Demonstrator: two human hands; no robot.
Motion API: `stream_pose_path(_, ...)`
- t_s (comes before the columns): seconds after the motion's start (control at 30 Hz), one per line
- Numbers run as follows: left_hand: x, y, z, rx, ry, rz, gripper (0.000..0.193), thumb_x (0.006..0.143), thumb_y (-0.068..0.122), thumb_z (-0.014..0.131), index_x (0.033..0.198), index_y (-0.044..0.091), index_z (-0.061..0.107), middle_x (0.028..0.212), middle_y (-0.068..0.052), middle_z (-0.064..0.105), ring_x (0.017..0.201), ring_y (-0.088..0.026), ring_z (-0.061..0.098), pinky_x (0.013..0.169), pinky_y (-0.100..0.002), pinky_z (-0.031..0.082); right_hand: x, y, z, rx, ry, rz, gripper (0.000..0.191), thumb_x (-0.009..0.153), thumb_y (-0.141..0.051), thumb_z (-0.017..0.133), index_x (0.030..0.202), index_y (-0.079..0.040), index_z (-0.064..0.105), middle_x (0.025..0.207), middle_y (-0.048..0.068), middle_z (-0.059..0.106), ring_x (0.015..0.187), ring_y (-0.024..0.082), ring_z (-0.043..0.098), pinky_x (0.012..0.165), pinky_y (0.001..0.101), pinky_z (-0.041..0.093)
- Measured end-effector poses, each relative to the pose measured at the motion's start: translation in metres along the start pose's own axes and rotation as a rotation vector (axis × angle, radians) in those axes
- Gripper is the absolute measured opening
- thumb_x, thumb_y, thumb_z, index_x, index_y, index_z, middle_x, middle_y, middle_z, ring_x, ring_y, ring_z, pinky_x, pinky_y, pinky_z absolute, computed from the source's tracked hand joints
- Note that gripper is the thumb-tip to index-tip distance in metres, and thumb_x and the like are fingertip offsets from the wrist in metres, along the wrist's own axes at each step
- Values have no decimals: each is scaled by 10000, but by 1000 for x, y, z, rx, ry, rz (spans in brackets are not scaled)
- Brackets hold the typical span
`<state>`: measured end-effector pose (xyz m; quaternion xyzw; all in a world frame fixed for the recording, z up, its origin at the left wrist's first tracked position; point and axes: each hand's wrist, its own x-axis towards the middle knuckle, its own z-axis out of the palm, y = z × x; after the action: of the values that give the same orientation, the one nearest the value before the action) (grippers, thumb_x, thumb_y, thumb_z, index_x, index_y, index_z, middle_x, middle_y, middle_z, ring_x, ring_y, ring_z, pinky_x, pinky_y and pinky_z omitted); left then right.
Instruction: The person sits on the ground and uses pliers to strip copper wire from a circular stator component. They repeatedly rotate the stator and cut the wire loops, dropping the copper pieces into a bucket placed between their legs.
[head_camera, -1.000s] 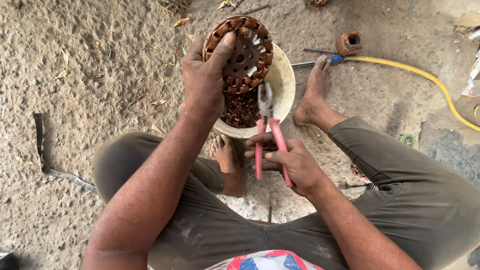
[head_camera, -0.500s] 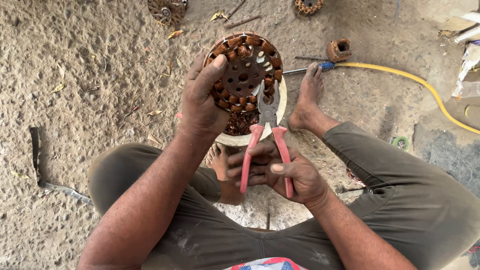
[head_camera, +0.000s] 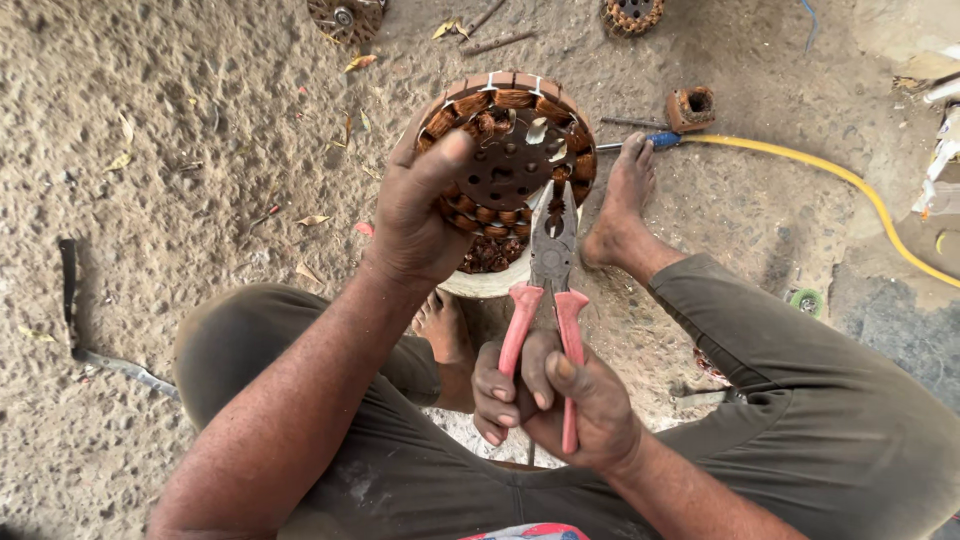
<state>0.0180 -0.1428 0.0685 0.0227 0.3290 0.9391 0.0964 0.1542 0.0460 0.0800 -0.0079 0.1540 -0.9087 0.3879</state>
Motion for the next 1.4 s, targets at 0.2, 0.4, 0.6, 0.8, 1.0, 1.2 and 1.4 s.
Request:
stream_pose_path(0.2,6,-8,-2,205,43,-59,592,903,154,833,1383,-37,544,1232,-183,701,1170,-263,721,1059,-459,636,-6,3,-20,-374,195,-47,389,1071,-335,647,819,-57,542,860,42,512,813,151,586,727,347,522)
stream_pose_path(0.4,-5,-28,11,512,235,88,384,927,132,805,1244,-25,657,1103,-124,776,999,-203,776,920,-368,672,25,-4,-55,-1238,619,-168,306,1022,-235,638,783,-50,591,619,14,562,514,119,560,477,301,489)
stream_pose_path(0.6,-10,-46,12,500,269,225,317,980,93,776,1265,6,667,1152,-80,760,1044,-141,728,945,-305,625,39,-2,-58,-1679,757,-382,277,981,-203,698,777,-38,610,657,43,584,531,132,578,468,313,488)
stream_pose_path(0.8,-7,-31,8,541,277,224,329,970,87,779,1259,-21,664,1160,-123,757,1049,-169,748,959,-329,646,33,-18,-50,-1403,791,10,306,980,-247,695,800,0,685,664,111,660,531,184,600,475,341,495)
stream_pose_path(1.0,1,-19,3,515,402,128,315,923,76,761,1186,-55,647,1073,-154,763,947,-191,780,875,-333,689,11,-37,-43,-1675,813,143,274,983,-221,635,1176,-40,704,1209,155,579,846,204,702,707,314,635)
stream_pose_path(1.2,2,-24,3,531,460,88,297,925,54,723,1195,-36,641,1046,-134,761,916,-171,768,831,-312,684,19,-48,-53,-2418,880,-147,636,892,-248,748,1498,-166,572,1323,289,424,1254,424,410,1019,615,379)
stream_pose_path(1.4,-4,-36,6,802,406,171,193,968,68,728,1129,-27,681,981,-91,775,866,-147,763,777,-278,657,17,-41,-67,-2511,946,-86,559,920,-243,749,1466,-231,632,1245,259,452,1201,421,433,979,613,396)
